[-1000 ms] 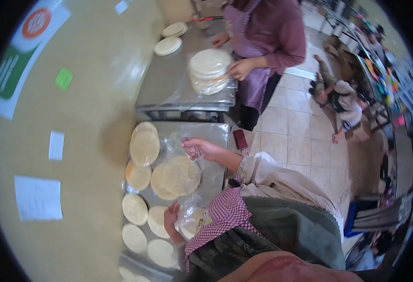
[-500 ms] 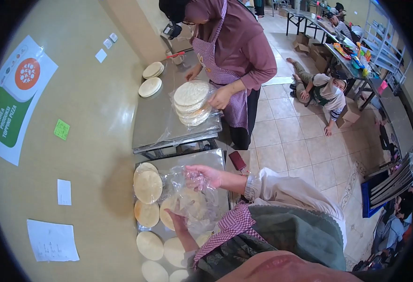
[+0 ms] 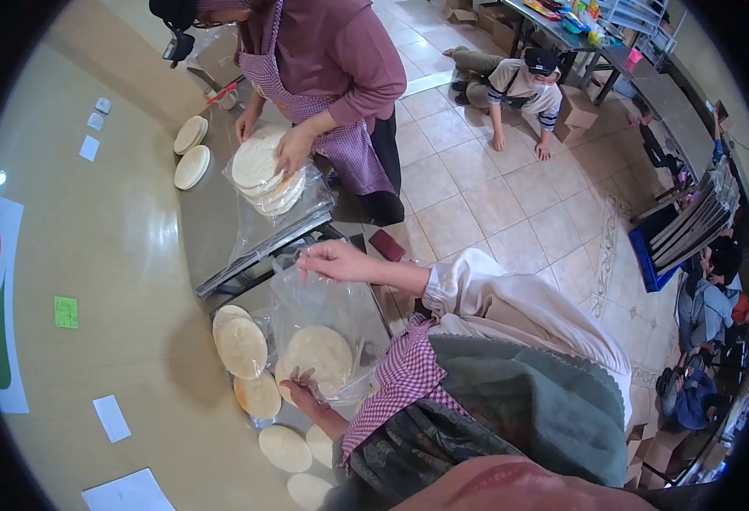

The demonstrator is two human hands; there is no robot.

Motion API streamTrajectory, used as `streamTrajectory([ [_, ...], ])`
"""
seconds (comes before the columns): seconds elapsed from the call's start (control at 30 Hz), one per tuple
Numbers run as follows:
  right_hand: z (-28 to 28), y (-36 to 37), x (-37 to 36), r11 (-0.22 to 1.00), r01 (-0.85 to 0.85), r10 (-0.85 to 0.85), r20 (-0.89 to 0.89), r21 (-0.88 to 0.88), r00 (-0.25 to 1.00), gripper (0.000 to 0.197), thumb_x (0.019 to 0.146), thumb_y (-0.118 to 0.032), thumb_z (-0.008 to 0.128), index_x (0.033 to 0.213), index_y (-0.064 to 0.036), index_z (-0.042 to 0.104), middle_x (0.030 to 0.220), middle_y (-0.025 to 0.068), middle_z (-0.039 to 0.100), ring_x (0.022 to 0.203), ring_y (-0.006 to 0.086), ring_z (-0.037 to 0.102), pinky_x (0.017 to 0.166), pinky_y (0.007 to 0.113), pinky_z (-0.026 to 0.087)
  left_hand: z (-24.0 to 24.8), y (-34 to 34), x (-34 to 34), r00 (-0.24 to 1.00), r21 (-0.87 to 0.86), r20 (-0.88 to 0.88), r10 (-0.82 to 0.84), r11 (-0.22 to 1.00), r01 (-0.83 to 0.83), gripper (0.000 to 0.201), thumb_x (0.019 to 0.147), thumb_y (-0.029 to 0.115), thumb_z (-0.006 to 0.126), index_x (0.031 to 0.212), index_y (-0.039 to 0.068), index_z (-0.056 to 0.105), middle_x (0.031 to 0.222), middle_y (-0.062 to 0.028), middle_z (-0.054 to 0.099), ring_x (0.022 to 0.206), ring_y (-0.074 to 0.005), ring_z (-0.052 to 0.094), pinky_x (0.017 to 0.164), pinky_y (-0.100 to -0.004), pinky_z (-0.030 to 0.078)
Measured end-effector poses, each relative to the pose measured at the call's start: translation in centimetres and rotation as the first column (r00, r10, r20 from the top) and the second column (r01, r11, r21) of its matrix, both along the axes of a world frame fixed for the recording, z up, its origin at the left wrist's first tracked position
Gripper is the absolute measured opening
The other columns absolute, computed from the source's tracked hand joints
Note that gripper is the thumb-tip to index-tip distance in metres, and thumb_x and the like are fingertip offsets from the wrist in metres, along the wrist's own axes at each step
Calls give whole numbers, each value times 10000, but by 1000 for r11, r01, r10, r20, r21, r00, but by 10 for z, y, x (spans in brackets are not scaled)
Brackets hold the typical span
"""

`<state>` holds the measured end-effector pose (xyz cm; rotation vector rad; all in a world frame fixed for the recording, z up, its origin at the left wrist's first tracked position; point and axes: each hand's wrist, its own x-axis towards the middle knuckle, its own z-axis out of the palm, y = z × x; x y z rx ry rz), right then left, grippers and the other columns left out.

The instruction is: The recorder is packaging pizza dough into plastic bags in a commercial kitchen environment.

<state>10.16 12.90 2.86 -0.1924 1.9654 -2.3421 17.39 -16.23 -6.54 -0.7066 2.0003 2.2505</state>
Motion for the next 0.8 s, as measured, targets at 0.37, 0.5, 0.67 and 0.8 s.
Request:
streamTrajectory([
  [0.37,20,20,-4,734,390,-261,-299,556,918,236,789,-355,534,764,-153,652,562,64,564,531,234,562,500,323,420,16,-8,18,991,-88,-83,103,990,-110,524,869,461,387,781,-19,575,516,-71,563,362,-11,287,347,-160,164],
  [0.5,5,11,-18,671,411,-207,-376,618,903,267,763,-399,555,710,-148,630,521,64,537,497,246,543,470,343,405,11,-25,38,971,-38,-127,203,977,-210,482,871,434,408,725,2,564,506,-47,545,360,-4,298,342,-162,169],
  [0.67,-3,-6,-28,731,379,-131,-428,568,894,325,749,-372,596,656,-61,580,464,66,480,396,198,466,415,304,350,13,-26,72,931,-20,-171,322,944,-330,370,878,360,442,840,21,585,599,-31,566,400,0,290,356,-149,188],
  [0.8,-9,-9,-34,776,294,-105,-346,558,932,315,747,-401,580,663,-97,592,486,64,508,441,215,500,441,317,363,22,-13,96,941,57,-271,203,979,-195,332,871,292,473,1062,30,541,691,-43,592,414,8,281,366,-143,201],
])
